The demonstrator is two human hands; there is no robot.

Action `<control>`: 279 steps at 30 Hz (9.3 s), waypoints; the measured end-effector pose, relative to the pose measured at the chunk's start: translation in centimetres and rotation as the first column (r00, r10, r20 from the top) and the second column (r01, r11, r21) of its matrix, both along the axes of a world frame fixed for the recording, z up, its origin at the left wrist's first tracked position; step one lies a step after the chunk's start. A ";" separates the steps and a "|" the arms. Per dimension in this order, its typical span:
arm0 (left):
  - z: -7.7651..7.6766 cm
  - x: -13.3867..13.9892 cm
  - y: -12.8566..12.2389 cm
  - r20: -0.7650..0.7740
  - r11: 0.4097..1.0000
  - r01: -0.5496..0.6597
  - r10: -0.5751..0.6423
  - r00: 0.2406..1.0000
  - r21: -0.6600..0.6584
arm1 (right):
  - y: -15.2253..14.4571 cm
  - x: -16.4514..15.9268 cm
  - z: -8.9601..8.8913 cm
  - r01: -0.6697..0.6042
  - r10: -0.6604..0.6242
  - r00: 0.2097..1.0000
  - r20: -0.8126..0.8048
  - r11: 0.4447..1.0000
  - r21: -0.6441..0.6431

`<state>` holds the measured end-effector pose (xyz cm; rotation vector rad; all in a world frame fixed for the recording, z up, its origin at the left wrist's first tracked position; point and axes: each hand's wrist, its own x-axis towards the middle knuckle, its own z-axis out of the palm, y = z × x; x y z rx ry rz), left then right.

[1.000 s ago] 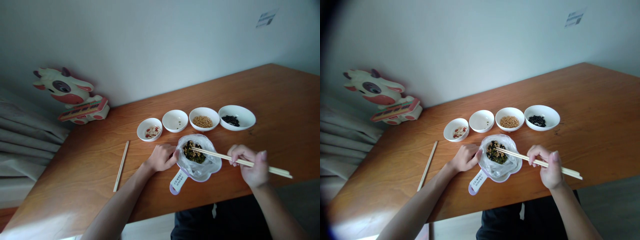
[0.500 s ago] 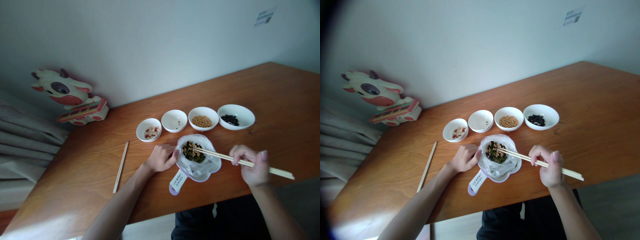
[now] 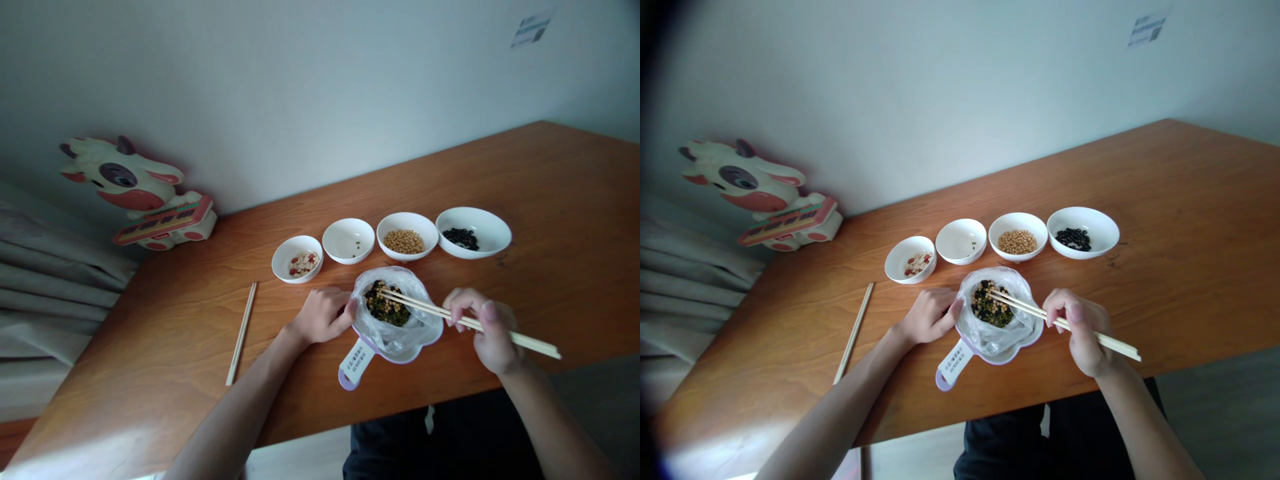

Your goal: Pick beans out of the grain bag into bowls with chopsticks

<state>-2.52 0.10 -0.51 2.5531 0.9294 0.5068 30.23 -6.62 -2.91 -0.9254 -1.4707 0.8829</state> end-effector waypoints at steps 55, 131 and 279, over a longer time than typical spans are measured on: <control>-0.2 0.0 0.0 0.007 1.000 0.010 -0.010 1.000 0.002 | 1.8 -0.9 1.1 0.103 -0.175 0.973 -0.150 0.913 -0.395; -0.1 -0.1 0.1 -0.024 1.000 0.006 -0.005 1.000 0.017 | -0.1 -1.2 1.1 0.044 -0.065 0.992 -0.109 0.982 -0.182; -0.1 0.0 0.1 -0.015 1.000 0.004 -0.004 1.000 -0.008 | -0.6 -1.2 1.0 0.101 -0.105 0.985 -0.135 0.994 -0.035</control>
